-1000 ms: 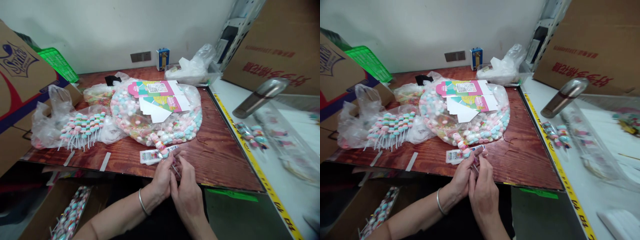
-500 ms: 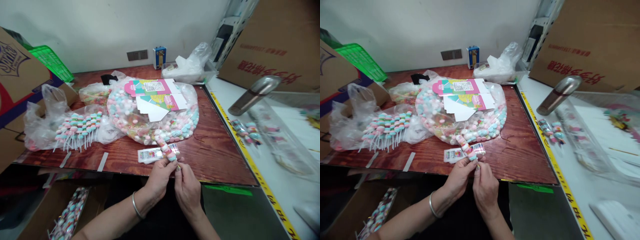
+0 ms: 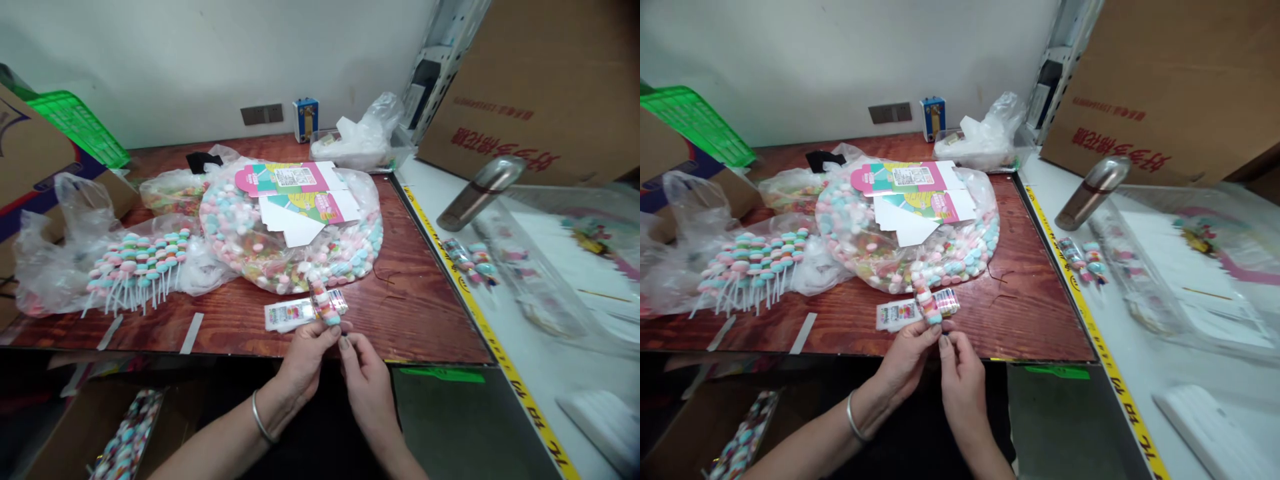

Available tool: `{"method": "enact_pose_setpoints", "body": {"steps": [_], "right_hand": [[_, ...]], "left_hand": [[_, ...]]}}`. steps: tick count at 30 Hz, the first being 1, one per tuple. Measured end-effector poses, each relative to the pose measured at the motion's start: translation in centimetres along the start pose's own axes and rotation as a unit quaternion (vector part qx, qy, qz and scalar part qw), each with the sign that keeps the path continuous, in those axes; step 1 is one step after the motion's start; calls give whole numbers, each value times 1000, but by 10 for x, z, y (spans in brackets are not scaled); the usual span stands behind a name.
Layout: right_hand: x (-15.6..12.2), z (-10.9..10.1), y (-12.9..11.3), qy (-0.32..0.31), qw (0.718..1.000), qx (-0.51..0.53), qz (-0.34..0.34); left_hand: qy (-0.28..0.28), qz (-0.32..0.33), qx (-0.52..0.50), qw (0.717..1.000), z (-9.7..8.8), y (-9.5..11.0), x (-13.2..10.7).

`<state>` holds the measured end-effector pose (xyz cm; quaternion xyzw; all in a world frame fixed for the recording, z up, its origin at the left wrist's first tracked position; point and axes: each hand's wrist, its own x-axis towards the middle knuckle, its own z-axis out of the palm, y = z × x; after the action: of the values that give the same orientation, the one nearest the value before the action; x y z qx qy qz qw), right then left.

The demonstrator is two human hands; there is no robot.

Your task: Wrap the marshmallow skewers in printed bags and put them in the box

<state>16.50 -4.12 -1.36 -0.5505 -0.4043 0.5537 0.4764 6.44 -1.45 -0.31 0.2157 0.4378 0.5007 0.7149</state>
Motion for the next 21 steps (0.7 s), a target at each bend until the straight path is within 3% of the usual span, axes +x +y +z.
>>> {"method": "enact_pose_setpoints", "body": {"steps": [3, 5, 7, 9, 12, 15, 18, 20, 21], "right_hand": [[-1, 0, 4, 74, 978, -152, -126], [0, -1, 6, 60, 982, -129, -123], [1, -2, 7, 18, 998, -16, -56], [2, -2, 6, -26, 991, 124, 37], [1, 1, 4, -66, 956, 248, 142], [-1, 8, 1, -56, 947, 267, 169], [3, 6, -1, -55, 978, 166, 112], [14, -9, -3, -51, 998, -19, -14], [23, -22, -3, -23, 985, -144, -95]], "left_hand": [[-3, -5, 8, 1000, 2, 2, 1], [-33, -12, -2, 999, 2, 6, 0], [-80, -26, -35, 996, 1, 8, -1], [-109, -40, -65, 991, 0, 9, 0], [-87, -53, -61, 993, -1, 5, 2], [-39, -47, -24, 998, 2, -1, 2], [-7, -36, 6, 999, 4, 0, 3], [9, -8, 19, 1000, 1, 4, 6], [19, 16, 29, 999, -2, 7, 8]]}}
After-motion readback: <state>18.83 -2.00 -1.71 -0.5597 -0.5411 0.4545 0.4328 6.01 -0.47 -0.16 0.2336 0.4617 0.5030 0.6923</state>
